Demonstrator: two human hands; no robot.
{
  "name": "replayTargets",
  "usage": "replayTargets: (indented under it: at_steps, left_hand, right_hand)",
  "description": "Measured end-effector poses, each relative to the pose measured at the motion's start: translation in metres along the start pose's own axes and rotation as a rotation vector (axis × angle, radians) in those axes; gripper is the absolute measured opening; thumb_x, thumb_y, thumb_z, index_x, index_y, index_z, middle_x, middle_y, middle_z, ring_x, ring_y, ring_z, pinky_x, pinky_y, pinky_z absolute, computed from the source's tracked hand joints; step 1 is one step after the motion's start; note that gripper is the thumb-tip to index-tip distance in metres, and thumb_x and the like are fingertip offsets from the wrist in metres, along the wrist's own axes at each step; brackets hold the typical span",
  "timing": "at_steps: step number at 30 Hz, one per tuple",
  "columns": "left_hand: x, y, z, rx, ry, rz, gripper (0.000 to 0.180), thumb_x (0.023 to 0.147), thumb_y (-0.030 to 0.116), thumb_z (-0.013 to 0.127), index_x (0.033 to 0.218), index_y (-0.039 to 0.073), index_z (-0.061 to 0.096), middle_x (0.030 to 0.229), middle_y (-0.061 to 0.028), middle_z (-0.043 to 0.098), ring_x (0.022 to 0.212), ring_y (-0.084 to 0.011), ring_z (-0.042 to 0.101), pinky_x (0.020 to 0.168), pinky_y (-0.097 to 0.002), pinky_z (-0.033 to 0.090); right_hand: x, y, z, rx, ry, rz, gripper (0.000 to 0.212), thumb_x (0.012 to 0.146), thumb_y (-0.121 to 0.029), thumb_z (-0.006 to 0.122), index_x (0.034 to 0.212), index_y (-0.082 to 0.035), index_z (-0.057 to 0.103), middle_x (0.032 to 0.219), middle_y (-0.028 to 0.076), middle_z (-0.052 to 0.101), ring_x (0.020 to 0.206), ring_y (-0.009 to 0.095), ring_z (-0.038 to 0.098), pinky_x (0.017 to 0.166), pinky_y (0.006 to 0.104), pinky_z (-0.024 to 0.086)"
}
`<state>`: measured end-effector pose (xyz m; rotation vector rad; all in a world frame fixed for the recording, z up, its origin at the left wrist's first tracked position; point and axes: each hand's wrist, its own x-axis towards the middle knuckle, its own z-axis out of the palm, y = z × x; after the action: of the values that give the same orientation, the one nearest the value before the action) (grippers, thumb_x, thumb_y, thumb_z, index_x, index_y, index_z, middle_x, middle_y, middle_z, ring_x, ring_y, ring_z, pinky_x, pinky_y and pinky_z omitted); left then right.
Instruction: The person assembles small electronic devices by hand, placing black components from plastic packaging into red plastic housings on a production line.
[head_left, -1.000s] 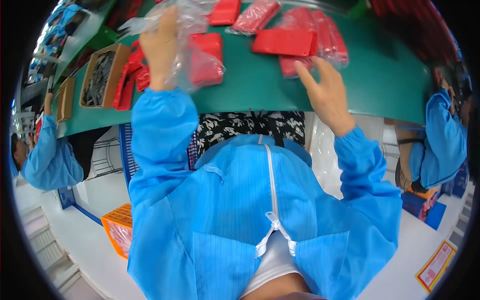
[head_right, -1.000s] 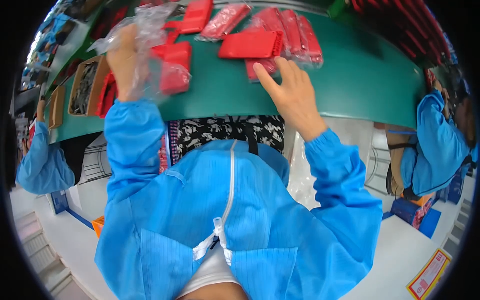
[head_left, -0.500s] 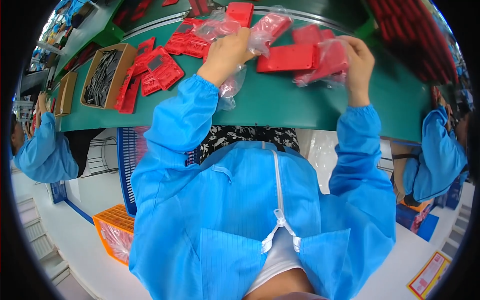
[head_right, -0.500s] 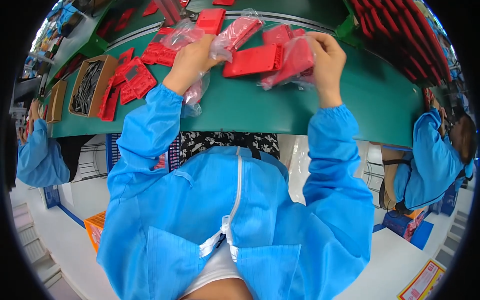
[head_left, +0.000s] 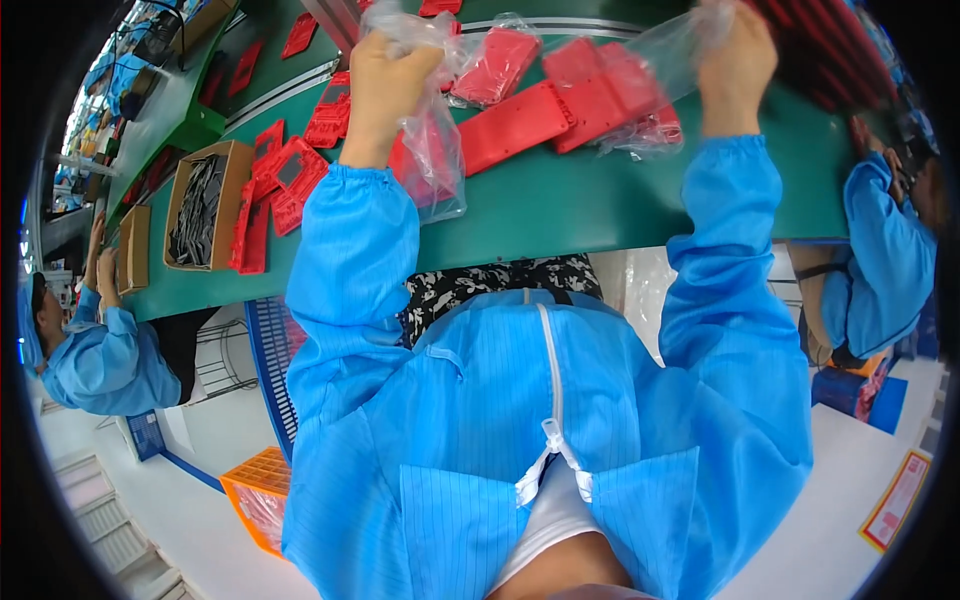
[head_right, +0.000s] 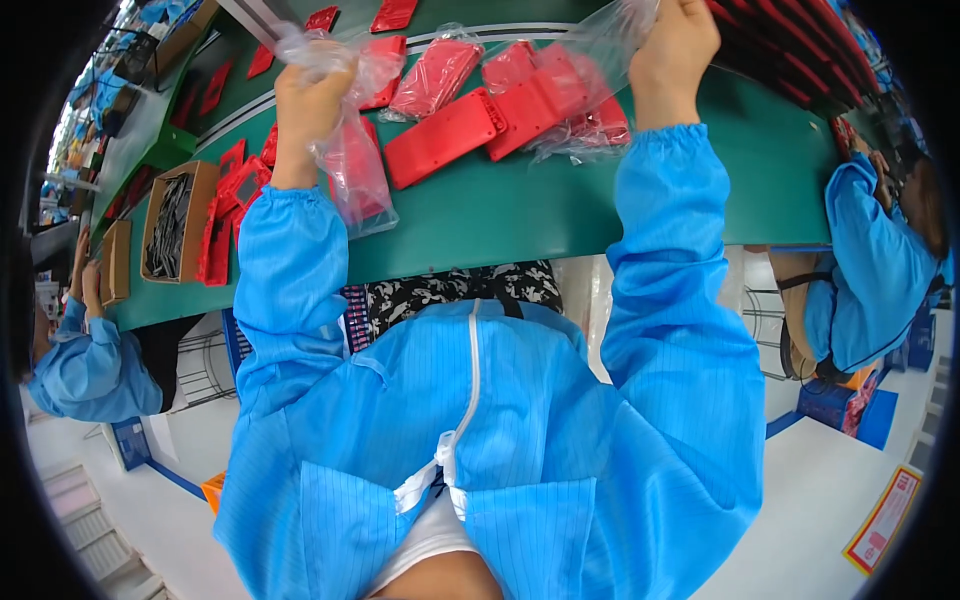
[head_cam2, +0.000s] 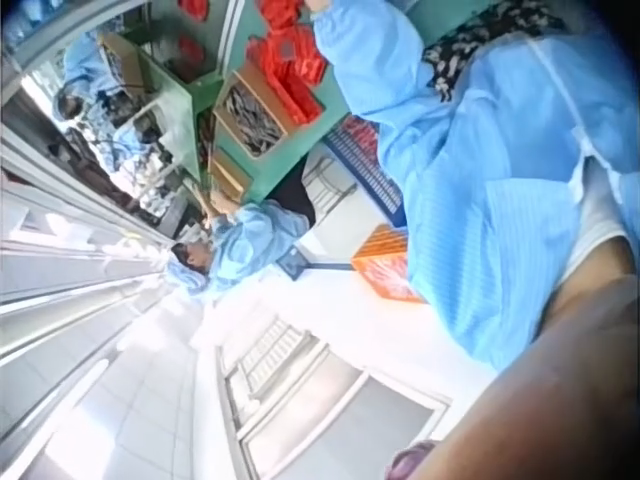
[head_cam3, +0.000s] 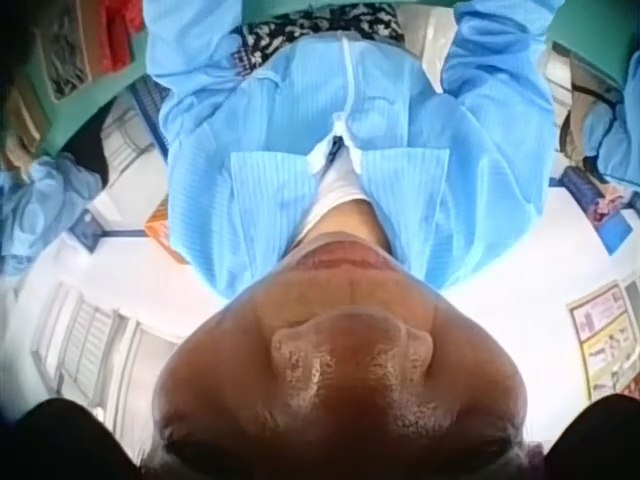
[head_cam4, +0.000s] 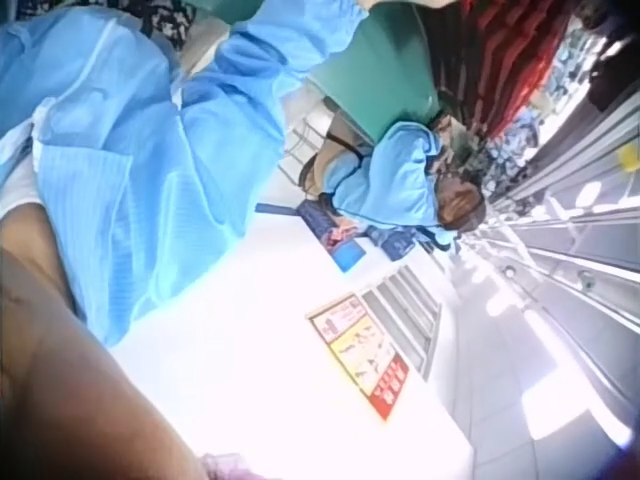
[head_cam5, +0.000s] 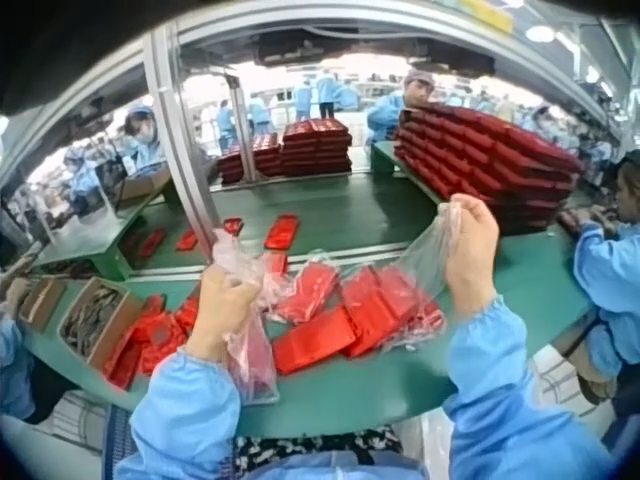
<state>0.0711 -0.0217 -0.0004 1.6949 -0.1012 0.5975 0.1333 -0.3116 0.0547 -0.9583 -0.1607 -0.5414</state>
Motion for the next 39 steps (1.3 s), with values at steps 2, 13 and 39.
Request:
replayTargets:
  at_steps: [2, 13, 39]
  left_hand:
    - [-0.003, 0.006, -0.006, 0.6, -0.241, 0.274, 0.019, 0.074, 0.009, 0.064, 0.093, 0.005, 0.061, 0.077, -0.0107, 0.063, 0.067, -0.0211, 0.061, 0.06, -0.0314, 0.047]
    - [-0.013, -0.032, 0.01, 0.977, -0.403, 0.33, 0.012, 0.073, 0.012, 0.055, 0.082, 0.003, 0.055, 0.077, -0.0189, 0.061, 0.073, -0.0381, 0.06, 0.061, -0.0487, 0.046]
    - [-0.006, 0.041, 0.016, 0.096, -0.326, 0.059, 0.019, 0.078, 0.009, 0.063, 0.095, 0.002, 0.056, 0.08, -0.0034, 0.06, 0.073, -0.011, 0.056, 0.064, -0.0264, 0.046]
  right_hand:
    - [-0.009, -0.018, 0.007, -0.007, -0.09, -0.105, 0.008, 0.084, -0.002, 0.051, 0.091, -0.003, 0.055, 0.073, 0.004, 0.058, 0.059, 0.009, 0.051, 0.051, 0.0201, 0.041]
    - [-0.076, 0.016, -0.011, -0.523, -0.414, -0.163, 0.015, 0.085, -0.005, 0.055, 0.097, 0.0, 0.062, 0.084, -0.001, 0.06, 0.075, 0.005, 0.052, 0.065, 0.0171, 0.042]
    - [-0.066, 0.037, 0.124, -0.805, -0.93, -0.142, 0.022, 0.068, -0.019, 0.061, 0.064, 0.003, 0.06, 0.057, 0.017, 0.056, 0.053, 0.026, 0.056, 0.055, 0.0355, 0.045]
